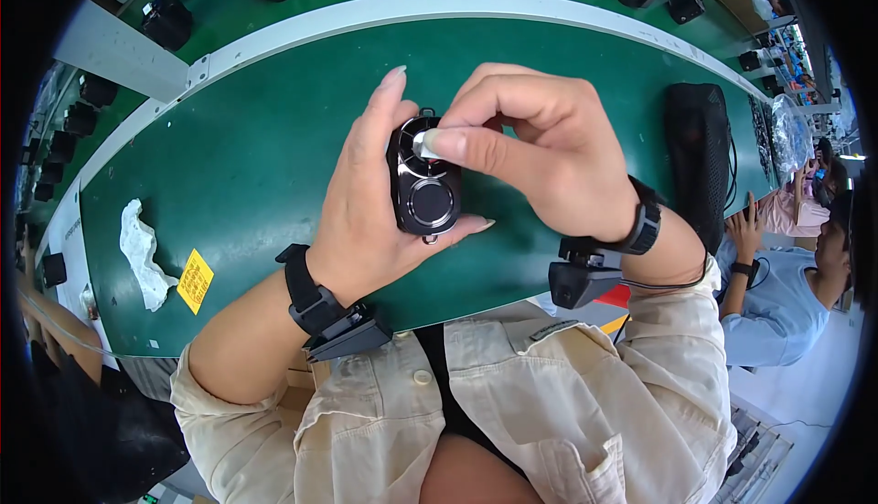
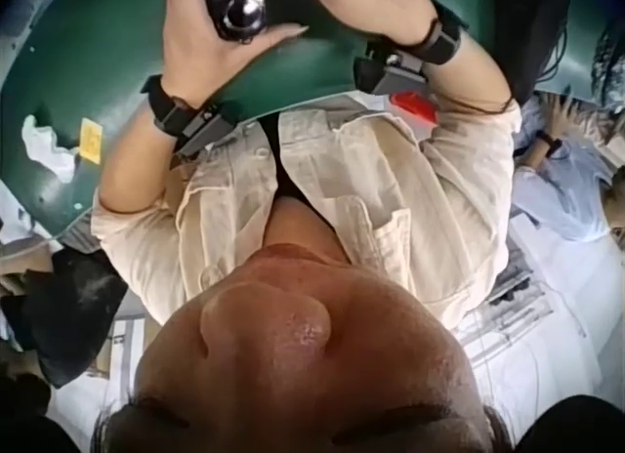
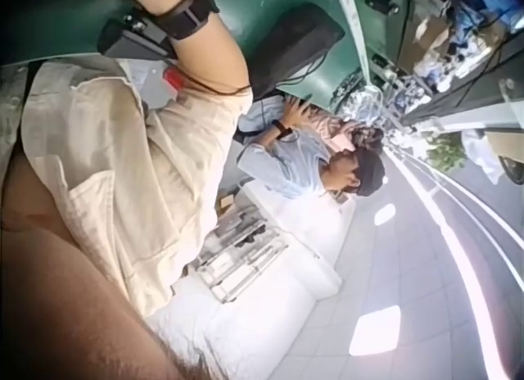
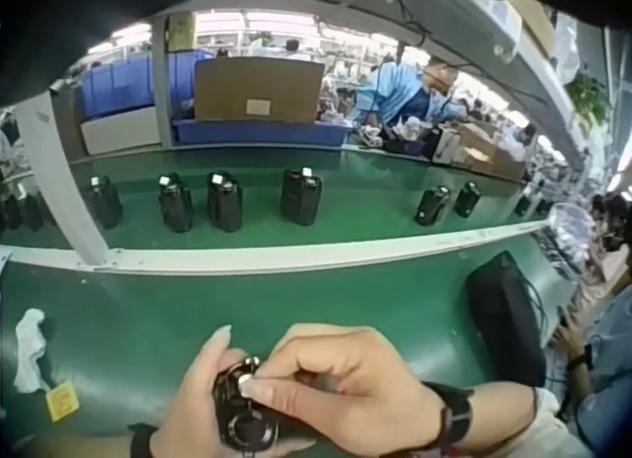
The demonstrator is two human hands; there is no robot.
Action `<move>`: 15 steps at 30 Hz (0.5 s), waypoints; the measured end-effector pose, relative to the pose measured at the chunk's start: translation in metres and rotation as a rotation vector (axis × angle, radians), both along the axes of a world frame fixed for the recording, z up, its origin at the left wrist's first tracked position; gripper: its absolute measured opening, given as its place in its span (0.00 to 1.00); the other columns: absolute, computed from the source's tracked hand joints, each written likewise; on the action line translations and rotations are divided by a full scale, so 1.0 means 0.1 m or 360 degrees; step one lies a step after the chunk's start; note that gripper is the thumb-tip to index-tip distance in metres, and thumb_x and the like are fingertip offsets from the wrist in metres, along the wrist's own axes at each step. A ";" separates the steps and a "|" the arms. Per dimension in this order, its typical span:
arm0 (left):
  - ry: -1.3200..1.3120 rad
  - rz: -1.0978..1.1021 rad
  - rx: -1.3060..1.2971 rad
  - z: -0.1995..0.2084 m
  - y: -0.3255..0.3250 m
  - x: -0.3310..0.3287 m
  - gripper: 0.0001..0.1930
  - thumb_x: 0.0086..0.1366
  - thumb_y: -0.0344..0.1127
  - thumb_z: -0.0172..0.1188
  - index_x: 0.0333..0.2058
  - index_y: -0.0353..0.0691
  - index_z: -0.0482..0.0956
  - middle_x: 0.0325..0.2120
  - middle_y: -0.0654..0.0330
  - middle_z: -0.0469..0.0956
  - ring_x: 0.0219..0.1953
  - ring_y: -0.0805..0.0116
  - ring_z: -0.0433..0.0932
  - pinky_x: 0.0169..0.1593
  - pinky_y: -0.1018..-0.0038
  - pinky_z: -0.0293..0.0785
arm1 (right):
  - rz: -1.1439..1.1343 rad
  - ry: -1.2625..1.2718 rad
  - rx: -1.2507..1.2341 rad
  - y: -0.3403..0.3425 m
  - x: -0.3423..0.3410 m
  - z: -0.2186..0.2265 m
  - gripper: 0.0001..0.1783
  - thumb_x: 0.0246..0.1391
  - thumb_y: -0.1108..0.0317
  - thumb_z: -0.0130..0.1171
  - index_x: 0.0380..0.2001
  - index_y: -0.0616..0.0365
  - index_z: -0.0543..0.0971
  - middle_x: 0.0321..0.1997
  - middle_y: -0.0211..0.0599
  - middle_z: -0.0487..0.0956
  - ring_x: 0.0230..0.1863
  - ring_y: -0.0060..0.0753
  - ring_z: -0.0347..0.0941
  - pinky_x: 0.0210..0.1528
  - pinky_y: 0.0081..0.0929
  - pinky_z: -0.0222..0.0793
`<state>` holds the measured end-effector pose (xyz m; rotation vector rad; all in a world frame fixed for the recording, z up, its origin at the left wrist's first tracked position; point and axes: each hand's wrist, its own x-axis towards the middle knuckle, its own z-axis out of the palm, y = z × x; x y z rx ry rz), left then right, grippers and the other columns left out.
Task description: The person peels a sticker from a black device by hand, places the device on the green workbench, and repeats the process with several other devices.
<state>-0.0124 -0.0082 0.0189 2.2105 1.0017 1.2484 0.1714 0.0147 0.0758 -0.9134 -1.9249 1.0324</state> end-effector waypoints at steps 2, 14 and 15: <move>0.0017 0.0015 -0.0026 0.00 -0.01 0.01 0.62 0.37 0.38 0.80 0.65 0.35 0.45 0.48 0.47 0.69 0.48 0.57 0.74 0.52 0.67 0.71 | -0.0028 0.0114 -0.0139 0.02 0.01 -0.06 0.06 0.45 0.77 0.65 0.30 0.63 0.81 0.29 0.40 0.77 0.25 0.32 0.71 0.28 0.22 0.67; -0.0020 0.0041 -0.0024 -0.05 0.02 0.04 0.59 0.37 0.38 0.80 0.64 0.34 0.49 0.48 0.49 0.69 0.47 0.59 0.74 0.51 0.68 0.72 | -0.0055 -0.0594 0.1429 0.09 0.02 -0.12 0.17 0.33 0.79 0.68 0.34 0.68 0.80 0.29 0.41 0.77 0.24 0.38 0.72 0.25 0.27 0.67; -0.0014 0.0037 -0.0016 -0.05 0.02 0.04 0.58 0.38 0.37 0.80 0.64 0.34 0.49 0.48 0.49 0.69 0.47 0.59 0.74 0.50 0.68 0.72 | -0.0053 -0.0592 0.1424 0.10 0.01 -0.11 0.17 0.33 0.79 0.68 0.34 0.68 0.80 0.29 0.41 0.77 0.24 0.38 0.72 0.25 0.27 0.67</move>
